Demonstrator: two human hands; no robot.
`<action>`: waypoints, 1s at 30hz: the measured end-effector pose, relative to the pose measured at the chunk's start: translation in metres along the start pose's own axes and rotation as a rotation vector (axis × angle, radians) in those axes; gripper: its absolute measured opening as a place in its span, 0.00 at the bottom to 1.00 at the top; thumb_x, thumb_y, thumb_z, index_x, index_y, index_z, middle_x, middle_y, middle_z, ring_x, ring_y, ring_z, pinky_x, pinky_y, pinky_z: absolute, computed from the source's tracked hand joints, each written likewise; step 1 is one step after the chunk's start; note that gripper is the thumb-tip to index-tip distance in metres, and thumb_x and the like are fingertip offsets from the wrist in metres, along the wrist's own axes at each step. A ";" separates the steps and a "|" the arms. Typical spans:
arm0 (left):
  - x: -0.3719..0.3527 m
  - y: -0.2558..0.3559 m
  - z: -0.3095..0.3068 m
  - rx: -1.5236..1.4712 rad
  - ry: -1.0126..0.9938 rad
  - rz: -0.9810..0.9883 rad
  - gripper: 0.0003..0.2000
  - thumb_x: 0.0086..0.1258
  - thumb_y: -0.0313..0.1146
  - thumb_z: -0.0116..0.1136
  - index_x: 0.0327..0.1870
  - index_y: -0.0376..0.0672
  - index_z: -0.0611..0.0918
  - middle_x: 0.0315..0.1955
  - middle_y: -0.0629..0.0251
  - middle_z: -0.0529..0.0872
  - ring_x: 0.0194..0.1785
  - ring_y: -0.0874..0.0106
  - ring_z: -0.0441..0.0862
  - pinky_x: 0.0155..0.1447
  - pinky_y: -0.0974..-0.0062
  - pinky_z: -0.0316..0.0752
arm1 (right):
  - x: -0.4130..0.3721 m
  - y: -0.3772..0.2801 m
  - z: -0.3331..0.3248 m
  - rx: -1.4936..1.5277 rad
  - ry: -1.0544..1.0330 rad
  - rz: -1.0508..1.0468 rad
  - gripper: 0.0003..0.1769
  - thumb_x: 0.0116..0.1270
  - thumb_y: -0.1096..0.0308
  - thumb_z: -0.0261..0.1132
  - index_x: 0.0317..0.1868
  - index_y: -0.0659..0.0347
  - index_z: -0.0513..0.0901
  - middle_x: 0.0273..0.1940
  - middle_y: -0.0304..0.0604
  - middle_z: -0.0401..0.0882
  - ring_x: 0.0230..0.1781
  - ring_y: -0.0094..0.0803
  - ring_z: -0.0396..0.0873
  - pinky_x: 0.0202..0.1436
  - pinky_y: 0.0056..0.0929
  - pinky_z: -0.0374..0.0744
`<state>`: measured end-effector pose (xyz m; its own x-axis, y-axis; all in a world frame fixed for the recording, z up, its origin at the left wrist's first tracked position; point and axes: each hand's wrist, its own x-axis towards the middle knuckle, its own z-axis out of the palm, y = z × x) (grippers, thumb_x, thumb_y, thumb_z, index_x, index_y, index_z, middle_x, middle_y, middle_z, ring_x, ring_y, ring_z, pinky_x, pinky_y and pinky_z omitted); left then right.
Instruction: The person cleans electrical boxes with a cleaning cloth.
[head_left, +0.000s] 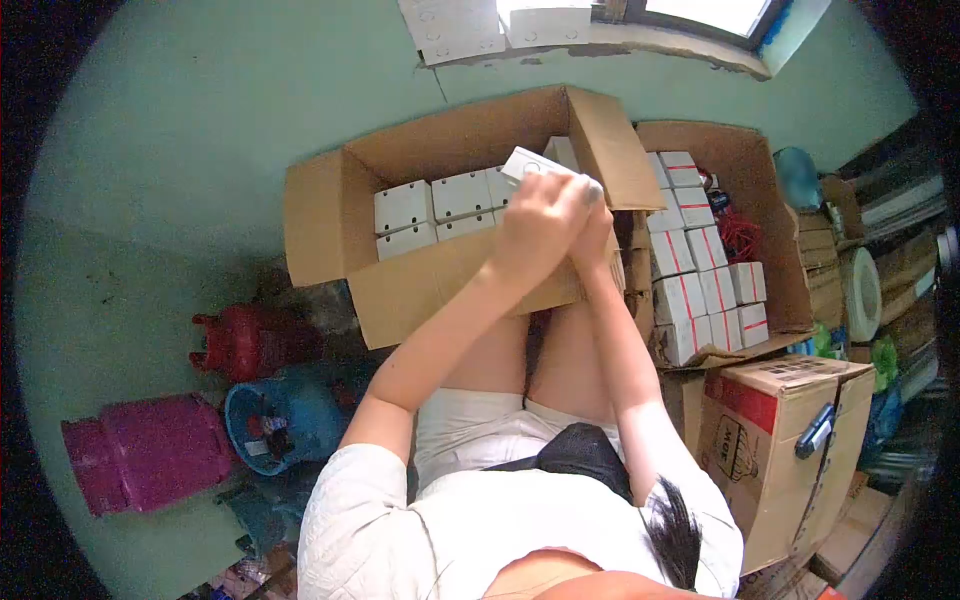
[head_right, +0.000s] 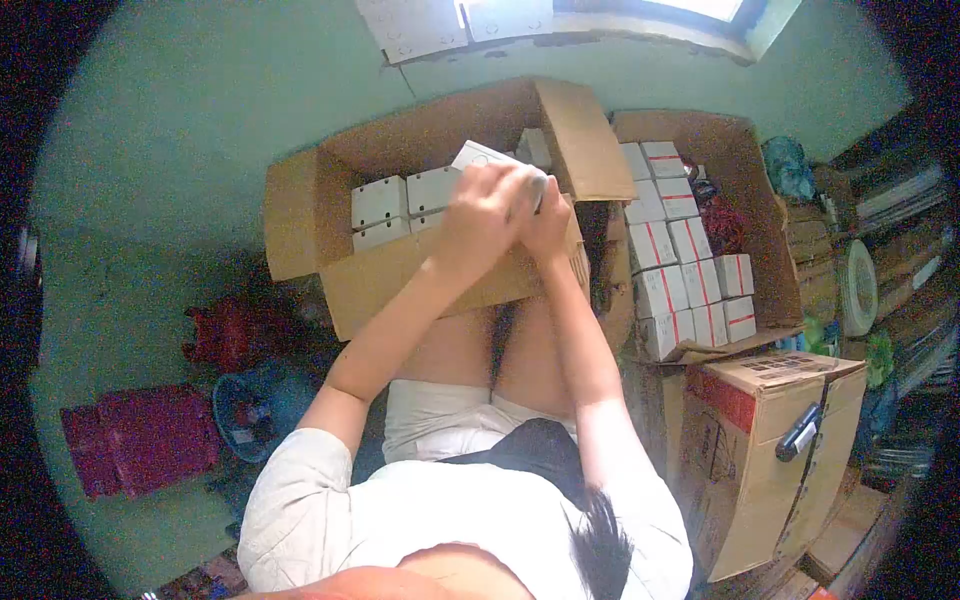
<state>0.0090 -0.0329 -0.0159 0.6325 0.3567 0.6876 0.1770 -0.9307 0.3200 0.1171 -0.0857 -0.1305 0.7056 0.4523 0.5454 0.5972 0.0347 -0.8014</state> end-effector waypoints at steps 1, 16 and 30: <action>0.003 -0.003 -0.005 -0.056 -0.008 0.003 0.11 0.67 0.31 0.59 0.49 0.44 0.83 0.43 0.54 0.83 0.48 0.52 0.78 0.53 0.56 0.74 | 0.001 -0.001 -0.001 -0.016 -0.004 -0.026 0.27 0.51 0.55 0.80 0.38 0.60 0.72 0.29 0.53 0.82 0.31 0.50 0.84 0.34 0.42 0.80; 0.020 -0.025 0.000 0.036 0.075 -0.170 0.14 0.66 0.29 0.59 0.52 0.44 0.80 0.39 0.55 0.79 0.41 0.56 0.78 0.48 0.59 0.76 | 0.006 -0.014 0.002 -0.021 0.058 -0.007 0.29 0.51 0.55 0.80 0.39 0.61 0.71 0.32 0.55 0.83 0.34 0.55 0.85 0.34 0.44 0.81; 0.015 -0.066 0.003 -0.018 0.121 -0.376 0.10 0.75 0.37 0.54 0.47 0.43 0.83 0.37 0.52 0.86 0.42 0.52 0.83 0.49 0.58 0.77 | 0.012 -0.015 0.004 0.022 0.008 -0.022 0.29 0.55 0.56 0.80 0.41 0.64 0.70 0.37 0.55 0.86 0.38 0.44 0.88 0.38 0.35 0.82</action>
<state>0.0091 0.0335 -0.0280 0.4321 0.6807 0.5916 0.3653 -0.7319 0.5753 0.1152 -0.0774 -0.1130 0.6955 0.4437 0.5651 0.6044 0.0640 -0.7941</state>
